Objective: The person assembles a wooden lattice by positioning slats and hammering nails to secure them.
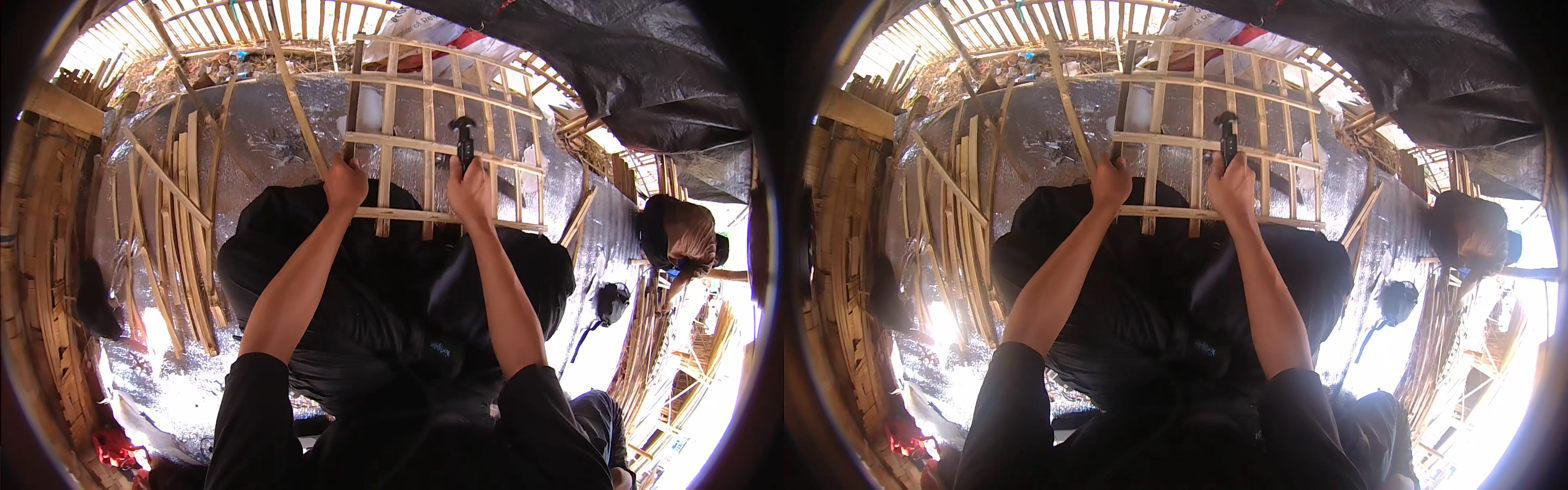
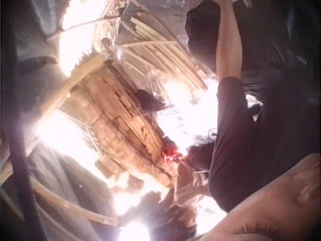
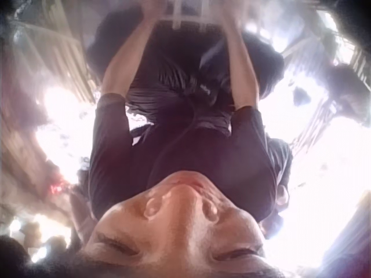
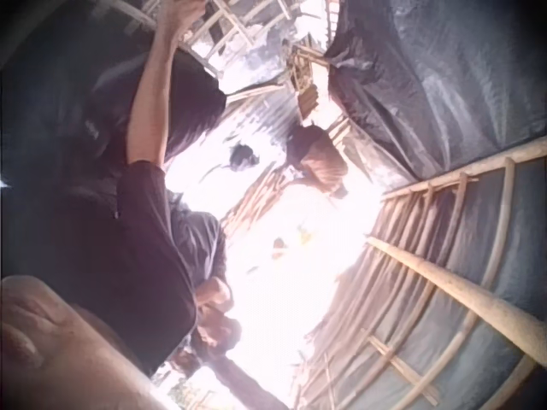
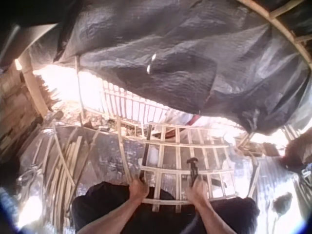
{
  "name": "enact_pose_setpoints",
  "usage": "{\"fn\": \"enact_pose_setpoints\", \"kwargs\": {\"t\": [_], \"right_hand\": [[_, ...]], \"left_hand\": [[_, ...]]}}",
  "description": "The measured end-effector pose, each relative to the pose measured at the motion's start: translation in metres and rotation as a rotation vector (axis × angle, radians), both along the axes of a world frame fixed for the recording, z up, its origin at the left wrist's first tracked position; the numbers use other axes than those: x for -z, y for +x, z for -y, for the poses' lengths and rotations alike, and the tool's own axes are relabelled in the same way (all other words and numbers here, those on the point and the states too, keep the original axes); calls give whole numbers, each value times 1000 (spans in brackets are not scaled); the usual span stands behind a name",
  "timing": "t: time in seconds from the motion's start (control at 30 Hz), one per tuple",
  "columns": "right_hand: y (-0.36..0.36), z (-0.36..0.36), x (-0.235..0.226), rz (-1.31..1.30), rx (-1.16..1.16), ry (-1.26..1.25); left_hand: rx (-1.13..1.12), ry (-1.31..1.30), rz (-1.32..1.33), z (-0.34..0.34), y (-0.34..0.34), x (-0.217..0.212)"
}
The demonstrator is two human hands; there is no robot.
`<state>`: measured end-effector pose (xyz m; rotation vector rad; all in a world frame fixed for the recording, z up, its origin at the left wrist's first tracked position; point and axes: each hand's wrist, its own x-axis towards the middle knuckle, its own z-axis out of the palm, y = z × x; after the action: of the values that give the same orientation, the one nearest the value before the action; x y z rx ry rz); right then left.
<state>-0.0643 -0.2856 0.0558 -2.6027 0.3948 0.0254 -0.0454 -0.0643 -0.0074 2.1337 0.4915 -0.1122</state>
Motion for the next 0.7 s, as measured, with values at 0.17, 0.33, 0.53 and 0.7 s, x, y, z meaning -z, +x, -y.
{"fn": "enact_pose_setpoints", "kwargs": {"t": [0.17, 0.33, 0.53, 0.7], "right_hand": [[36, 24, 3, 16, -107, -76], [26, 12, -69, 90, -56, -36], [20, -6, -78, 31, -149, -104], [9, -30, -72, 192, -253, -208]], "left_hand": [[-21, -15, -38, 2, 13, 9], [-37, -2, -35, 5, 9, 3], [-53, -17, -8, 5, 9, 2], [-64, -17, -60, 5, 6, -10]]}}
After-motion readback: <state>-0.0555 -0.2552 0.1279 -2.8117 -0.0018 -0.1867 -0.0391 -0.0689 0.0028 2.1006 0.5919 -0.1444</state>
